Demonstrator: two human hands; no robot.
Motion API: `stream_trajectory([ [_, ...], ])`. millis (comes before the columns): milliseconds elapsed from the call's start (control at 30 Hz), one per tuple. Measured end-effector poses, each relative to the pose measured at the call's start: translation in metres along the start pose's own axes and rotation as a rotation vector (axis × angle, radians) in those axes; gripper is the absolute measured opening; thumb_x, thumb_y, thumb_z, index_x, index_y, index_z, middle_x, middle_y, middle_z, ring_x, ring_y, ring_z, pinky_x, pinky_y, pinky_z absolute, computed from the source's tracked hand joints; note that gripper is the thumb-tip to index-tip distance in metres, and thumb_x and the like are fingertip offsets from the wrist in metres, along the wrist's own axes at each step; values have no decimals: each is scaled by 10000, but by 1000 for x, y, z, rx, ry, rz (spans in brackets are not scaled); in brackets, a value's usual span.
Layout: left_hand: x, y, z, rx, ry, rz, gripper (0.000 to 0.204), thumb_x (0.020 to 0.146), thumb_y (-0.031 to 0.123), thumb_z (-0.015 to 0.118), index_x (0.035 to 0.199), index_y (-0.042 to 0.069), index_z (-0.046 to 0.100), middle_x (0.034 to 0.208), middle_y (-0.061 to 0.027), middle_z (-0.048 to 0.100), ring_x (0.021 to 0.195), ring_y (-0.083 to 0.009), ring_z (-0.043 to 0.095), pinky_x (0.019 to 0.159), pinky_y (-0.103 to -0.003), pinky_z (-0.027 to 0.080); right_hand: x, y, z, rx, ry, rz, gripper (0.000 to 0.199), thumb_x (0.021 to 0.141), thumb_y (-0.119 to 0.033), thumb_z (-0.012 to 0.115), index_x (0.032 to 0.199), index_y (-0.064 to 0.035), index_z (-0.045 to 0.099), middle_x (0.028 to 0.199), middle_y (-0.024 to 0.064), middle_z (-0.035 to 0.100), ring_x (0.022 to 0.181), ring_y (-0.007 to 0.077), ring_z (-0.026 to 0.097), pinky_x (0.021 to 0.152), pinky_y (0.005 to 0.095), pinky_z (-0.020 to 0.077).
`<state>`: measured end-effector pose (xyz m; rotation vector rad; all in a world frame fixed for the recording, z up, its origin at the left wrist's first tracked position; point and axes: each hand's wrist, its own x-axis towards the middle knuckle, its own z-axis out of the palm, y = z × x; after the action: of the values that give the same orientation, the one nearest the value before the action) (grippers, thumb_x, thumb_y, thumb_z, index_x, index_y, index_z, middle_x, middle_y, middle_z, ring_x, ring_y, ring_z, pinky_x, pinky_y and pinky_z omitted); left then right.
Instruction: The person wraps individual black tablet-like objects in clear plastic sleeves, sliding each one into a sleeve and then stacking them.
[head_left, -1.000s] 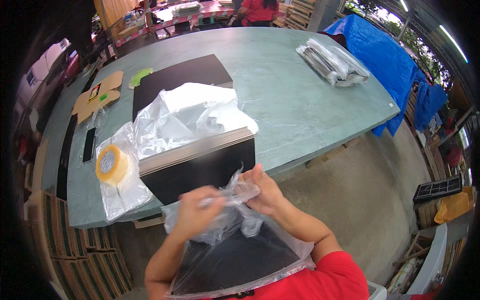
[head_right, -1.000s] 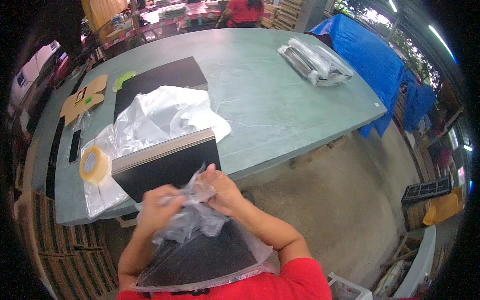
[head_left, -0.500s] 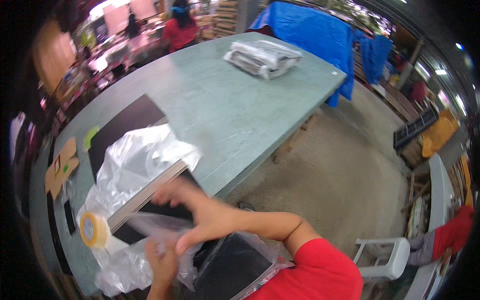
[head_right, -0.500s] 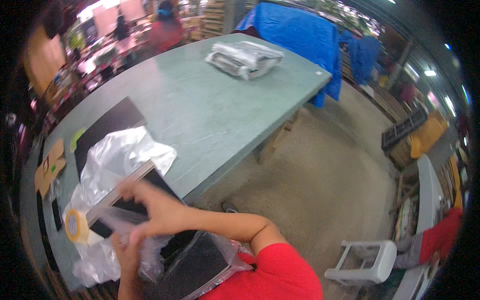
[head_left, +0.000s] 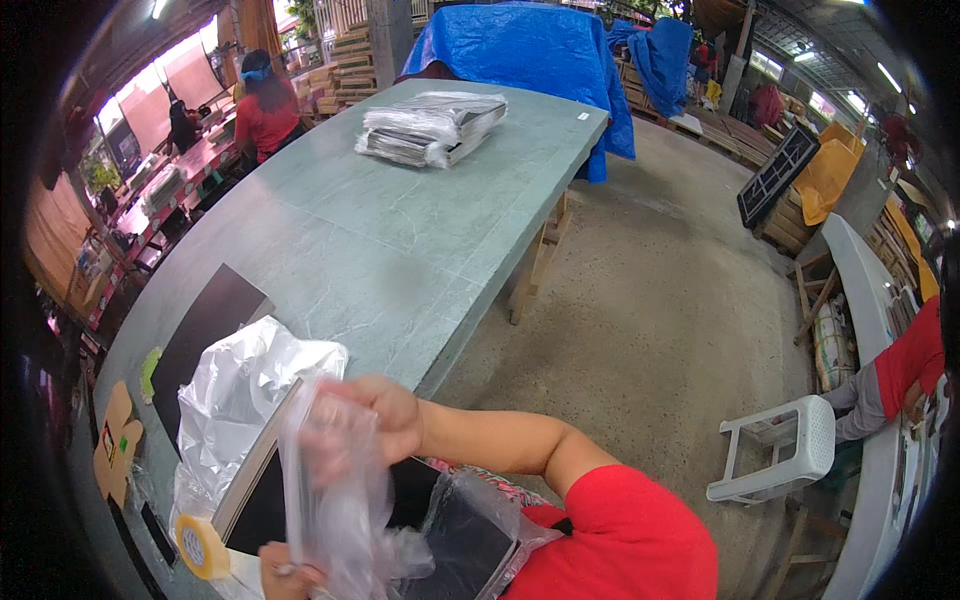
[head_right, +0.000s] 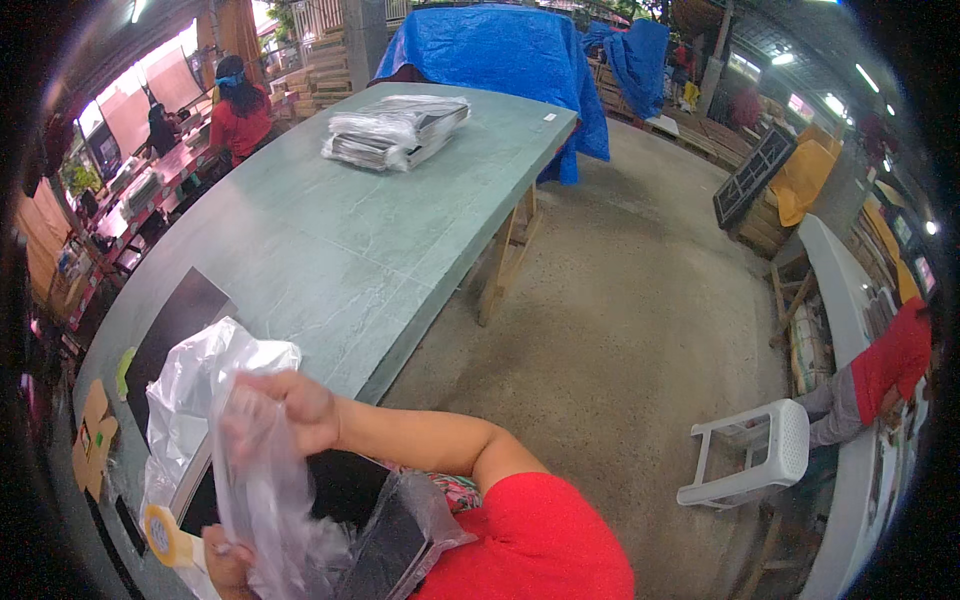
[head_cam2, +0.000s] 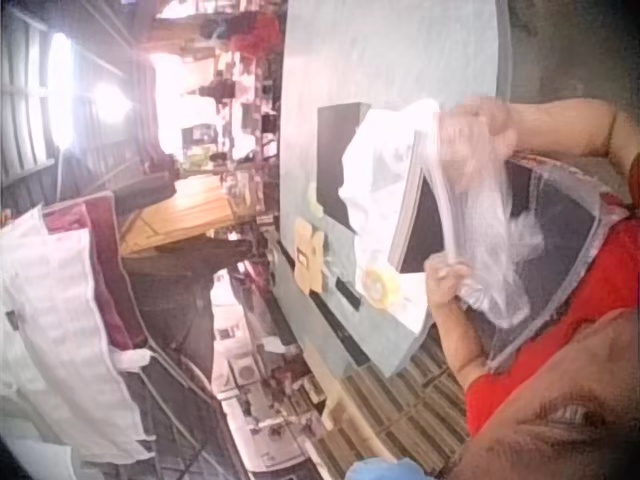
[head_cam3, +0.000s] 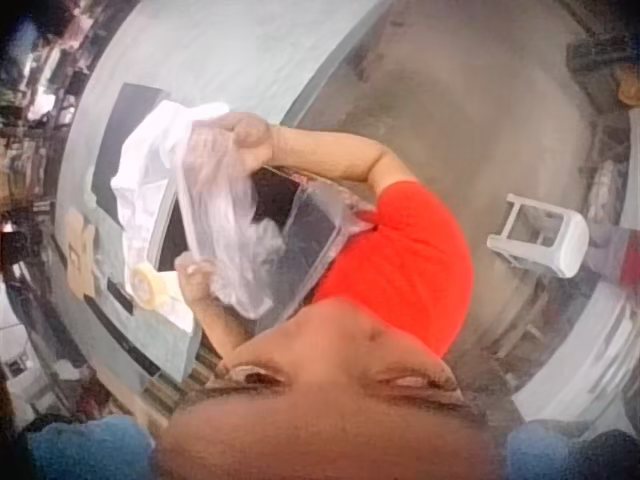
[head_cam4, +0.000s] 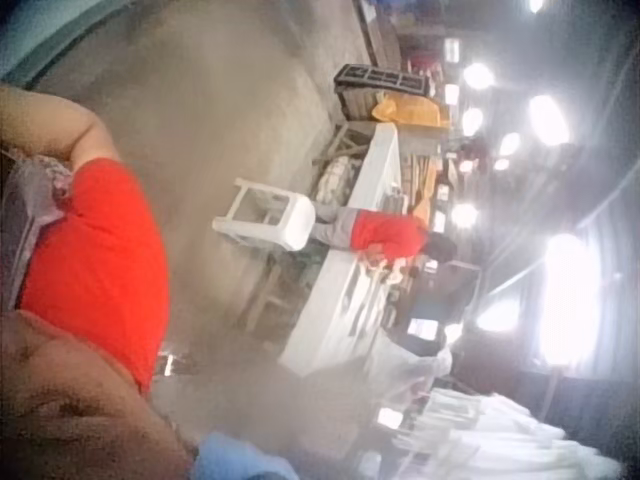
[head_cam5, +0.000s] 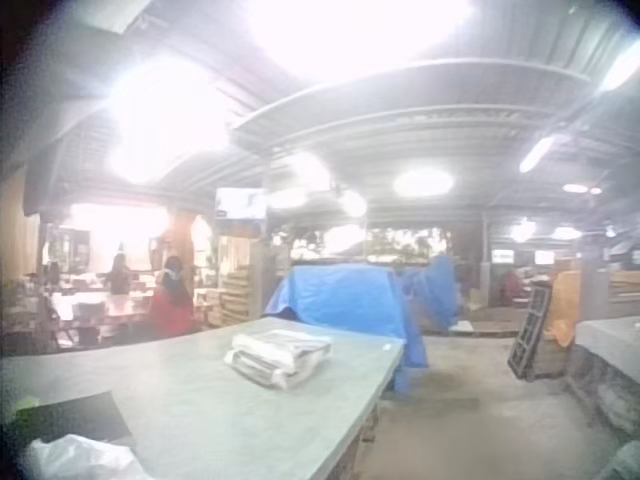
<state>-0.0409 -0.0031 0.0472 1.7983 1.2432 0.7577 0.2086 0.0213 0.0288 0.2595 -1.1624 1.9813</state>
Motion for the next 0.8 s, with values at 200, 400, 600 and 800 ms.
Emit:
stream_trajectory([
  [200,0,32,-42,123,-1051,168,314,810,256,480,1051,56,452,818,-126,558,757,-277,558,656,-333,451,-24,7,-14,-1558,-455,837,370,690,-197,585,1020,-35,538,792,176,594,751,284,580,673,357,456],
  [400,-8,-37,-7,1138,-437,288,89,673,121,514,708,42,531,642,-127,556,580,-266,571,474,-364,442,5,-44,61,-1049,-723,711,109,710,-122,509,728,-17,536,735,167,526,703,303,526,659,392,413],
  [600,-46,20,12,829,-603,820,104,688,153,499,729,62,528,662,-103,575,593,-272,580,457,-368,449,-41,-10,-23,-2418,-190,360,190,694,-150,512,833,-60,603,788,128,589,815,277,557,794,352,415],
  [800,-35,-44,-8,1019,-532,59,147,690,194,532,708,48,546,645,-129,578,612,-277,583,515,-381,458,-4,-4,21,-2185,-526,971,258,686,-88,516,941,-47,530,904,111,551,813,277,551,741,358,431],
])
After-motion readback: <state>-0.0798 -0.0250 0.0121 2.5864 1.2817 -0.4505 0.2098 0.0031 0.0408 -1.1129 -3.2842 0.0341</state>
